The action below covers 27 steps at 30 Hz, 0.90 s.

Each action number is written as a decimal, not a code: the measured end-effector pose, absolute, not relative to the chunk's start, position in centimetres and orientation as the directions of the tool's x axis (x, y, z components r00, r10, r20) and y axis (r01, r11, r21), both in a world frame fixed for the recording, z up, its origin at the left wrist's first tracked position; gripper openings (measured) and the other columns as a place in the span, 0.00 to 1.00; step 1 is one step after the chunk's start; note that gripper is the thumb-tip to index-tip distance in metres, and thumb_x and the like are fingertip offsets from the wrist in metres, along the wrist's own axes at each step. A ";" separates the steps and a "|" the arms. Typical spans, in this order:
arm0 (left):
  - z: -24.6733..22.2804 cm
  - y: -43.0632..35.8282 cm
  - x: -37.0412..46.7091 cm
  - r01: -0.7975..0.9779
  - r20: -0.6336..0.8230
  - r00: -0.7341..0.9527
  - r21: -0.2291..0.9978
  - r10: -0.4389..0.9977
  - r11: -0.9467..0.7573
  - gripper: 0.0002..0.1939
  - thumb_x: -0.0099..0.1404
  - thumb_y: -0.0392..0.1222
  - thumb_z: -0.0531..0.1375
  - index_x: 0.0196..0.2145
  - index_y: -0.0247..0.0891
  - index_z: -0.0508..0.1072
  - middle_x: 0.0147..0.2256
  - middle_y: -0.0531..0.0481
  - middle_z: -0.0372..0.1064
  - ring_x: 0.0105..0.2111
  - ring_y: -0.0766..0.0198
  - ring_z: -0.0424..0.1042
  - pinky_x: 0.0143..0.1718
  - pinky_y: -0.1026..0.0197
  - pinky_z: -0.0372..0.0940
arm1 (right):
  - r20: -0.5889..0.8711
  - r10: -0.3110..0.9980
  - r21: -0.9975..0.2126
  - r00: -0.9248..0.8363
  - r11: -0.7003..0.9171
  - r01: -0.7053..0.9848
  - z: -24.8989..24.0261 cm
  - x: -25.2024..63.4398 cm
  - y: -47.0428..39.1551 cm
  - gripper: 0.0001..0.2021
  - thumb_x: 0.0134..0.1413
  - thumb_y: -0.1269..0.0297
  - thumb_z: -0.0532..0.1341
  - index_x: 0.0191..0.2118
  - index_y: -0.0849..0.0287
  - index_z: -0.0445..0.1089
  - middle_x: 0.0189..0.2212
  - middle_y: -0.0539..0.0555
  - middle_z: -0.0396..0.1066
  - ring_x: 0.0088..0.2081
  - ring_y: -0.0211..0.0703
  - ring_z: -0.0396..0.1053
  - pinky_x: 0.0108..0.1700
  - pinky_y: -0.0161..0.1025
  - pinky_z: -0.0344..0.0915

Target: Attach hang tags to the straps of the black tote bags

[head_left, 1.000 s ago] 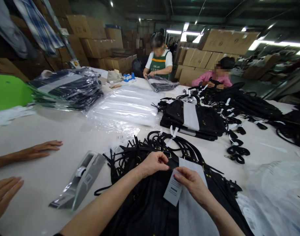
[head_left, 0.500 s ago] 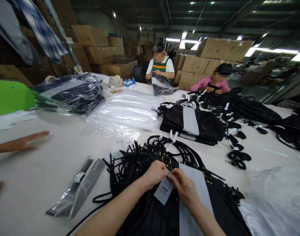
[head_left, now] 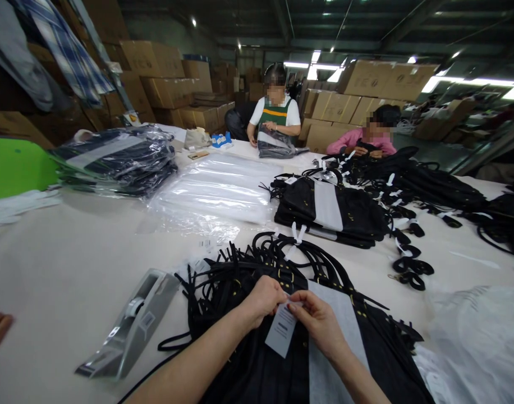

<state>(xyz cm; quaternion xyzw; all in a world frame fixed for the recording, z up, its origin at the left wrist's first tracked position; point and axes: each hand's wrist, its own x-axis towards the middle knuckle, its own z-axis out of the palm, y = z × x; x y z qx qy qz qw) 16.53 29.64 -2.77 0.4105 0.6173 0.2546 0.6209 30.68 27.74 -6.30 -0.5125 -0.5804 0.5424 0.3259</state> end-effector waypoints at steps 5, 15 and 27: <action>-2.9 29.8 16.8 0.272 -0.561 0.069 0.806 0.825 0.526 0.10 0.50 0.31 0.53 0.14 0.36 0.59 0.08 0.58 0.52 0.11 0.73 0.52 0.13 0.69 0.47 | -0.072 0.972 -0.894 -0.225 0.036 0.446 -6.1 30.4 27.8 0.09 0.50 0.58 0.53 0.31 0.57 0.66 0.23 0.50 0.68 0.24 0.38 0.64 0.27 0.35 0.61; -3.0 30.1 17.1 0.647 -0.414 0.017 0.698 0.910 0.306 0.08 0.50 0.29 0.52 0.17 0.33 0.66 0.19 0.49 0.64 0.25 0.62 0.66 0.28 0.62 0.58 | 0.120 0.933 -0.682 -0.340 0.326 0.654 -7.2 30.6 28.0 0.08 0.55 0.66 0.45 0.29 0.56 0.57 0.23 0.51 0.65 0.25 0.40 0.66 0.27 0.36 0.62; -4.8 28.5 17.4 0.852 -0.016 0.193 0.499 0.981 -0.159 0.07 0.56 0.30 0.51 0.28 0.36 0.68 0.32 0.48 0.66 0.34 0.62 0.65 0.35 0.62 0.59 | 0.237 0.950 -0.742 -0.205 0.313 0.593 -7.5 30.3 28.3 0.06 0.52 0.69 0.47 0.28 0.56 0.58 0.28 0.54 0.63 0.31 0.42 0.63 0.33 0.40 0.63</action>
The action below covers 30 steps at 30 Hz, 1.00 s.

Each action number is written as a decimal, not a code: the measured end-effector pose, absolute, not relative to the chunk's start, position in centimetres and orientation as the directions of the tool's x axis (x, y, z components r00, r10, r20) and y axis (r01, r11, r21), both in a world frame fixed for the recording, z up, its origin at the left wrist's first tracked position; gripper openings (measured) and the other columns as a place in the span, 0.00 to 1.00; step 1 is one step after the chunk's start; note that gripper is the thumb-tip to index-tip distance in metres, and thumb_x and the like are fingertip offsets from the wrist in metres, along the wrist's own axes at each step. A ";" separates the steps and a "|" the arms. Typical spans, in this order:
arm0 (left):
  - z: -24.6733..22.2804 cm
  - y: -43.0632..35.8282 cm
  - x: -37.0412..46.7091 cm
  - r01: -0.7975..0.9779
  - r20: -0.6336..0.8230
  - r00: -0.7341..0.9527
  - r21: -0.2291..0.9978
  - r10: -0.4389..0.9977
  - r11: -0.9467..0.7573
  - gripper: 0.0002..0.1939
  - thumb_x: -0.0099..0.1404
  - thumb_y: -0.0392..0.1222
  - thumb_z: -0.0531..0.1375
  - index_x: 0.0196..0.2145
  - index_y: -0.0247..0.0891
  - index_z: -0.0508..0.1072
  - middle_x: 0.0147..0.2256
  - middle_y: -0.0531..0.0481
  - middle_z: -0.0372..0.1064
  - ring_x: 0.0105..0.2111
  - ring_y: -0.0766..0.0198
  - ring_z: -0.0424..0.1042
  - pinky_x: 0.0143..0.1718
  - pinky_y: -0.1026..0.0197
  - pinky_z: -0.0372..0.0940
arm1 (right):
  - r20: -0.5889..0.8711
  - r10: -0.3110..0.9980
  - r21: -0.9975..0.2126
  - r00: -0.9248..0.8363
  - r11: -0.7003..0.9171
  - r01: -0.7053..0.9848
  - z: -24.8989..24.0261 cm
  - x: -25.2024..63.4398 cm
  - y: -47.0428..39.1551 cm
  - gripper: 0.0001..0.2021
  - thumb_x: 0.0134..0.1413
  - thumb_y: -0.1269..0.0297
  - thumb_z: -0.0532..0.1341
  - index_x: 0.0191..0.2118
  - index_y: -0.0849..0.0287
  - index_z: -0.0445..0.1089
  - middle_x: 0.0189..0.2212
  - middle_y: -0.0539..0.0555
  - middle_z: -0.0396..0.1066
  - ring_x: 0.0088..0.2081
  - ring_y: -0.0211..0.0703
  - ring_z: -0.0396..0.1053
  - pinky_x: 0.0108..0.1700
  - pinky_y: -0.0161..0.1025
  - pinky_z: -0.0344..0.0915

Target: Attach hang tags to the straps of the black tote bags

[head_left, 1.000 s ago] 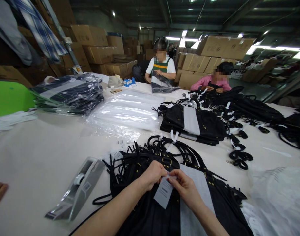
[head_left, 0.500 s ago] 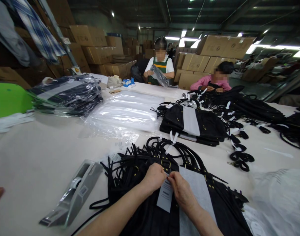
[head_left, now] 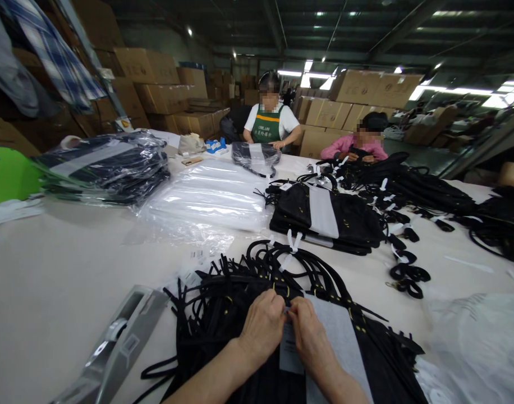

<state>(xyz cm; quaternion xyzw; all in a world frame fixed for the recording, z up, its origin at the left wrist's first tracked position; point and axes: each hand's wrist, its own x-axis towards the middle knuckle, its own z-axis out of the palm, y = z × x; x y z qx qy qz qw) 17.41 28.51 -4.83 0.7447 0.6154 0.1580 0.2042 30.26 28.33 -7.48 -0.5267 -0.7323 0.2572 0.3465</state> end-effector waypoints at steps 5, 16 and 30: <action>-5.7 28.3 17.7 0.819 0.057 0.234 0.527 0.971 -0.229 0.04 0.56 0.32 0.55 0.27 0.37 0.68 0.30 0.50 0.65 0.33 0.62 0.64 0.35 0.61 0.58 | -0.028 0.997 -0.910 -0.075 0.006 0.414 -7.1 30.6 28.8 0.06 0.47 0.62 0.52 0.24 0.57 0.61 0.24 0.52 0.63 0.29 0.44 0.62 0.34 0.42 0.60; -6.9 28.5 17.9 0.785 0.284 0.289 0.476 0.914 -0.396 0.07 0.57 0.34 0.56 0.22 0.37 0.67 0.25 0.54 0.63 0.27 0.66 0.62 0.29 0.62 0.53 | -0.162 0.987 -0.973 -0.014 -0.158 0.168 -7.7 30.5 28.9 0.09 0.42 0.58 0.57 0.29 0.57 0.61 0.23 0.49 0.65 0.26 0.40 0.65 0.30 0.39 0.63; -5.9 29.3 16.8 0.536 0.074 0.073 0.838 0.995 -0.102 0.07 0.57 0.35 0.50 0.22 0.37 0.61 0.25 0.52 0.60 0.28 0.66 0.61 0.30 0.63 0.56 | 0.283 0.959 -0.816 -0.016 0.249 0.522 -6.3 30.0 27.8 0.07 0.50 0.67 0.53 0.32 0.56 0.68 0.32 0.54 0.69 0.37 0.45 0.65 0.41 0.43 0.63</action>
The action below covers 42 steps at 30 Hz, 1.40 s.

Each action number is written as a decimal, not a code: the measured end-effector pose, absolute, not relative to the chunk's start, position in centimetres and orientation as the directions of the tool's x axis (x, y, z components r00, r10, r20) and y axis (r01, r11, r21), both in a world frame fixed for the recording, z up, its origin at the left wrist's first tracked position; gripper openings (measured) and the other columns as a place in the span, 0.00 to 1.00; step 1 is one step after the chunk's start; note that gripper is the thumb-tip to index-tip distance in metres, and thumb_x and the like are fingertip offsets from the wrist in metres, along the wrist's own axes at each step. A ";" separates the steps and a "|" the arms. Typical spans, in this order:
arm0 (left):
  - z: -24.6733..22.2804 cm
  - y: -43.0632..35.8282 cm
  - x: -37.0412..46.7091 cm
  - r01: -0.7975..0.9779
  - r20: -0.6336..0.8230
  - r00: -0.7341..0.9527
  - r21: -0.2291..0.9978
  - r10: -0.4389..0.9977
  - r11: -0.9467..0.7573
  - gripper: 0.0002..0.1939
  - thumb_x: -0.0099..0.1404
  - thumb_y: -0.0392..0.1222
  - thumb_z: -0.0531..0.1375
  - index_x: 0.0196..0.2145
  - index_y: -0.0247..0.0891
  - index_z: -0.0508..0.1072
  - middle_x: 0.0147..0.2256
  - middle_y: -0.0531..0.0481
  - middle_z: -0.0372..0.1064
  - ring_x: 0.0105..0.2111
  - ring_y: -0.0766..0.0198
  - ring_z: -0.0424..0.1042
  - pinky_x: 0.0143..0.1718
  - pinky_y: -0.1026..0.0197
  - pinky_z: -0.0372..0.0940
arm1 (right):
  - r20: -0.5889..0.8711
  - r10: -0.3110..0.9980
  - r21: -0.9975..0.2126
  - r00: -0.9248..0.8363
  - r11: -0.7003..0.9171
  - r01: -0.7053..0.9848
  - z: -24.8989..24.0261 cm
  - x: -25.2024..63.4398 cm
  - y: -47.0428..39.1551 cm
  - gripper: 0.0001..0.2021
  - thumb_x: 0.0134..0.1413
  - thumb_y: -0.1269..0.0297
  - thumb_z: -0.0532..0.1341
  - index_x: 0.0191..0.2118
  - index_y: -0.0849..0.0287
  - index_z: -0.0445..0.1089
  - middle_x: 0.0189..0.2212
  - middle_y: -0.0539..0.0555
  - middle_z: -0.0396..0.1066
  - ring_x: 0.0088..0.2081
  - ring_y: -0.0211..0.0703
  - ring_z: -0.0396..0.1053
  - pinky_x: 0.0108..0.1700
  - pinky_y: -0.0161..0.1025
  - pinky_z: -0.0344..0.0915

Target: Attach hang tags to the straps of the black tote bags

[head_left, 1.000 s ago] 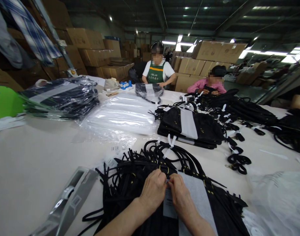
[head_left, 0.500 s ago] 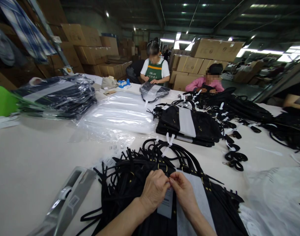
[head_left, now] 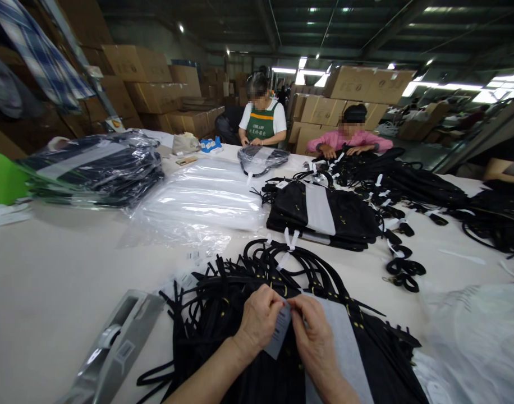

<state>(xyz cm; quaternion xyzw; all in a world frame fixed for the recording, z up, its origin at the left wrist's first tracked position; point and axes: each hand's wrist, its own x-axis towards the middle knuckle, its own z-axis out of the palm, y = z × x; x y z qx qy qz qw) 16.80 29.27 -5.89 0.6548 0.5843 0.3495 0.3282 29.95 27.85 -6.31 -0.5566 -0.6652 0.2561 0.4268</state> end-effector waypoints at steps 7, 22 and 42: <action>-5.7 29.6 16.9 0.460 -0.004 0.050 0.888 0.999 -0.020 0.06 0.54 0.35 0.50 0.20 0.37 0.60 0.24 0.54 0.58 0.26 0.67 0.60 0.29 0.64 0.54 | 0.175 0.984 -0.892 -0.020 0.167 0.420 -7.1 28.8 27.9 0.08 0.50 0.63 0.56 0.36 0.55 0.69 0.29 0.51 0.71 0.28 0.39 0.67 0.32 0.36 0.64; -5.7 30.0 16.2 0.062 -0.235 0.016 0.970 0.972 0.234 0.08 0.49 0.39 0.55 0.29 0.35 0.68 0.19 0.55 0.64 0.19 0.68 0.64 0.23 0.66 0.59 | -0.269 0.963 -0.956 0.020 -0.264 -0.124 -6.8 29.2 29.6 0.13 0.37 0.55 0.64 0.26 0.60 0.70 0.19 0.48 0.67 0.21 0.34 0.59 0.23 0.31 0.57; -6.1 29.7 16.5 0.344 -0.090 0.040 0.936 0.995 0.070 0.06 0.54 0.36 0.50 0.24 0.37 0.65 0.22 0.55 0.63 0.24 0.69 0.62 0.26 0.67 0.58 | -0.296 0.955 -0.942 -0.025 -0.296 -0.156 -6.6 29.3 29.6 0.13 0.38 0.55 0.64 0.26 0.61 0.68 0.20 0.48 0.68 0.21 0.32 0.59 0.23 0.30 0.57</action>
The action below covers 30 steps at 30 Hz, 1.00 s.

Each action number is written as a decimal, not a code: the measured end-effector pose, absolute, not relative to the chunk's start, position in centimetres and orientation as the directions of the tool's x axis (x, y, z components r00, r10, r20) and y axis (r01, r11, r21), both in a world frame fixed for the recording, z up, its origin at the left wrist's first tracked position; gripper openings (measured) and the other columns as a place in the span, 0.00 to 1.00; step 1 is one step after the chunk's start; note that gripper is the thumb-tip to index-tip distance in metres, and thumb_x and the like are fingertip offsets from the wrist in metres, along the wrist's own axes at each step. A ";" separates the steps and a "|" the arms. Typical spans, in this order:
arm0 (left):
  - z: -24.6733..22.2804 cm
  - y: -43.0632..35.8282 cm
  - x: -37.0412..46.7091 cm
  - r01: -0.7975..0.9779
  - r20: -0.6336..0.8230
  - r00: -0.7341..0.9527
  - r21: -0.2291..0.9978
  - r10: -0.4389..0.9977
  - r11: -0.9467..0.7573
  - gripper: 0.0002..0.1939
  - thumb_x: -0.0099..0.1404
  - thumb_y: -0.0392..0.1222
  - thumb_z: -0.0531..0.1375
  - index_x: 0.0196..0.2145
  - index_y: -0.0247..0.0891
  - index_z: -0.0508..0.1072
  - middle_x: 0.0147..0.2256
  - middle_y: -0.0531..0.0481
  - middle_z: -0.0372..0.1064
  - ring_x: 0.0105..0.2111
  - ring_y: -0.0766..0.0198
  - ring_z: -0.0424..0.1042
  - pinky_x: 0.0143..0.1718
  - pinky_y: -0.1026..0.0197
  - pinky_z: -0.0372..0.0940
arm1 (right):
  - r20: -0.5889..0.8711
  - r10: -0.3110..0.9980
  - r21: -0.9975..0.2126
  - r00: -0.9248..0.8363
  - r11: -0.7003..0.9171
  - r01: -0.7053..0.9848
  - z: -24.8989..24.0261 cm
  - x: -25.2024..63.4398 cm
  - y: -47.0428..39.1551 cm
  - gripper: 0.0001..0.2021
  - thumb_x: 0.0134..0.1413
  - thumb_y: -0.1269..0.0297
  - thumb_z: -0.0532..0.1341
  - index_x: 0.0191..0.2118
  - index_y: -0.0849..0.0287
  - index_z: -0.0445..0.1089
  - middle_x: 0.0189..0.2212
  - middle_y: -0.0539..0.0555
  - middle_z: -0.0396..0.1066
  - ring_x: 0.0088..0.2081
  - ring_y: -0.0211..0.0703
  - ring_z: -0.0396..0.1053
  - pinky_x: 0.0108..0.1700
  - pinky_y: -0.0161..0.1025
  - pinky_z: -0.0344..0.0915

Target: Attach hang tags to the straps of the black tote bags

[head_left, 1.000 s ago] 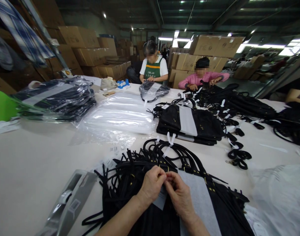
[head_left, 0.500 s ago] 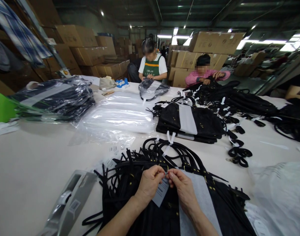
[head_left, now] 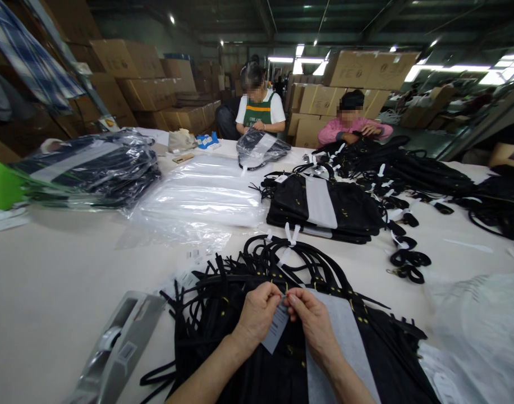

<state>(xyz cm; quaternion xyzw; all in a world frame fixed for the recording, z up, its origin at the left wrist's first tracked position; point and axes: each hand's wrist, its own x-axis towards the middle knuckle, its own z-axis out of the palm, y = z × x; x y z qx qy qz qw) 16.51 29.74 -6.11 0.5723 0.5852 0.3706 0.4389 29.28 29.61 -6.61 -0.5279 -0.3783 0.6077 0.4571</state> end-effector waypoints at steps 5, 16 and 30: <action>-6.0 29.8 16.4 0.384 -0.074 0.047 0.922 0.996 0.050 0.06 0.54 0.34 0.50 0.24 0.37 0.65 0.22 0.55 0.63 0.25 0.68 0.63 0.27 0.67 0.58 | -0.283 0.958 -0.949 -0.037 -0.286 -0.136 -6.6 29.3 29.6 0.13 0.39 0.55 0.63 0.26 0.61 0.68 0.20 0.48 0.67 0.22 0.33 0.59 0.23 0.31 0.57; -5.9 29.7 16.7 0.380 -0.103 0.019 0.921 0.994 0.089 0.06 0.54 0.34 0.50 0.24 0.37 0.64 0.23 0.55 0.63 0.25 0.68 0.63 0.26 0.67 0.58 | -0.264 0.964 -0.959 -0.030 -0.265 -0.095 -6.7 29.1 29.7 0.13 0.38 0.54 0.62 0.24 0.60 0.68 0.19 0.48 0.66 0.21 0.34 0.59 0.22 0.32 0.57; -6.0 29.9 17.0 0.424 -0.098 0.008 0.901 0.995 0.085 0.06 0.53 0.33 0.49 0.22 0.38 0.63 0.21 0.56 0.62 0.24 0.68 0.62 0.26 0.67 0.56 | -0.287 0.958 -0.954 -0.010 -0.286 -0.088 -6.4 29.0 29.7 0.12 0.36 0.55 0.62 0.22 0.60 0.67 0.17 0.48 0.65 0.20 0.33 0.58 0.21 0.32 0.55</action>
